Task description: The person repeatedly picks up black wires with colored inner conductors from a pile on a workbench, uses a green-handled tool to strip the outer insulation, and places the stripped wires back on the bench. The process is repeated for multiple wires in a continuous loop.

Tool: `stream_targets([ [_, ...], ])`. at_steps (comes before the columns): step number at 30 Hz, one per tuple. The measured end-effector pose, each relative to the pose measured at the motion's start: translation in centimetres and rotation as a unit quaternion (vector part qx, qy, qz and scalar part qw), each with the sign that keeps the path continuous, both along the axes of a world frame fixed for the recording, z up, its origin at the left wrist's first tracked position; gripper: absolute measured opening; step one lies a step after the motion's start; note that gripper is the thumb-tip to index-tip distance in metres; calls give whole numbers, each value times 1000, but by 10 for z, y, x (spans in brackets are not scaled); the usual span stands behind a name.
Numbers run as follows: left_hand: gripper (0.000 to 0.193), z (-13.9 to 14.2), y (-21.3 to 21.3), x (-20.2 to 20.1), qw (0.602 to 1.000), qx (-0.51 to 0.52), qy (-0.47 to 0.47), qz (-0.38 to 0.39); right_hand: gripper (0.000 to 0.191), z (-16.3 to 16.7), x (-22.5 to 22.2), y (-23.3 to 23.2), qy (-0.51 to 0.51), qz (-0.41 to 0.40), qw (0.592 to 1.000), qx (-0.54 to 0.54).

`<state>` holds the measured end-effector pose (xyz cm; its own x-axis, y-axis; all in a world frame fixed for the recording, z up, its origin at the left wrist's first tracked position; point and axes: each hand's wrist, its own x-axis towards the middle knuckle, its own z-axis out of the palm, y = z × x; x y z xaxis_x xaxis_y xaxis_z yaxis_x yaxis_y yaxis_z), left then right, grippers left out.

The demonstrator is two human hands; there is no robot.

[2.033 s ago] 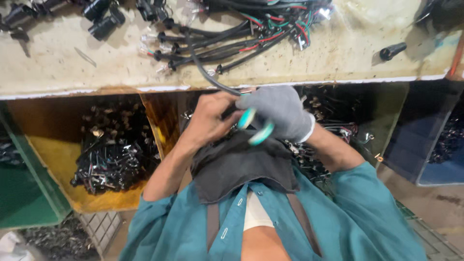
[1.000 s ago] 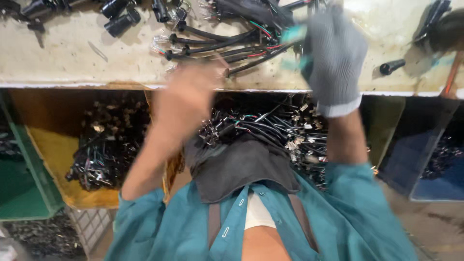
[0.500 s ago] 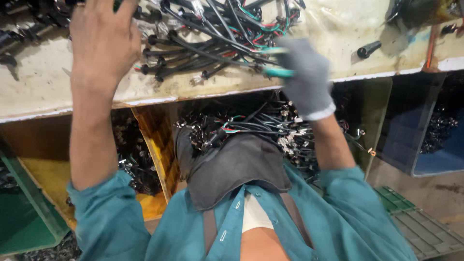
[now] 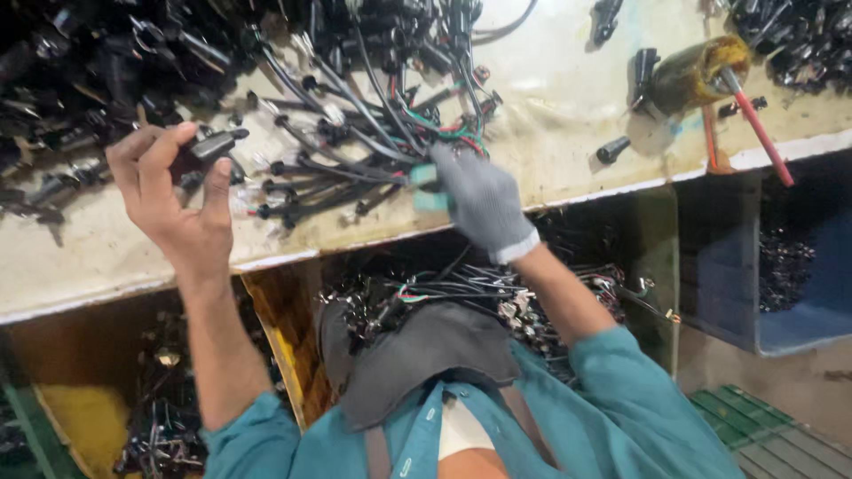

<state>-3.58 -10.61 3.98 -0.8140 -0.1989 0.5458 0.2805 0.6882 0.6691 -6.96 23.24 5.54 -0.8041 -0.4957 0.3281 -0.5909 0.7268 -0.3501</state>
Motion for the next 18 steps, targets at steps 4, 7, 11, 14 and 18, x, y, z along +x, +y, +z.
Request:
stream_targets([
  [4,31,-16,42,22,977,184,4,-112,34,-12,-31,6,16,72,993,-94],
  [7,41,-25,79,56,934,284,-34,-214,32,-4,-26,16,28,36,996,-73],
  [11,39,-39,119,86,796,534,-153,-241,26,4,16,10,-69,26,993,-87],
  [14,41,-46,126,96,765,586,-175,-203,35,-5,37,-5,-54,-26,998,-29],
  [18,36,-45,115,99,799,518,-226,-206,30,-18,50,-8,-40,-75,996,42],
])
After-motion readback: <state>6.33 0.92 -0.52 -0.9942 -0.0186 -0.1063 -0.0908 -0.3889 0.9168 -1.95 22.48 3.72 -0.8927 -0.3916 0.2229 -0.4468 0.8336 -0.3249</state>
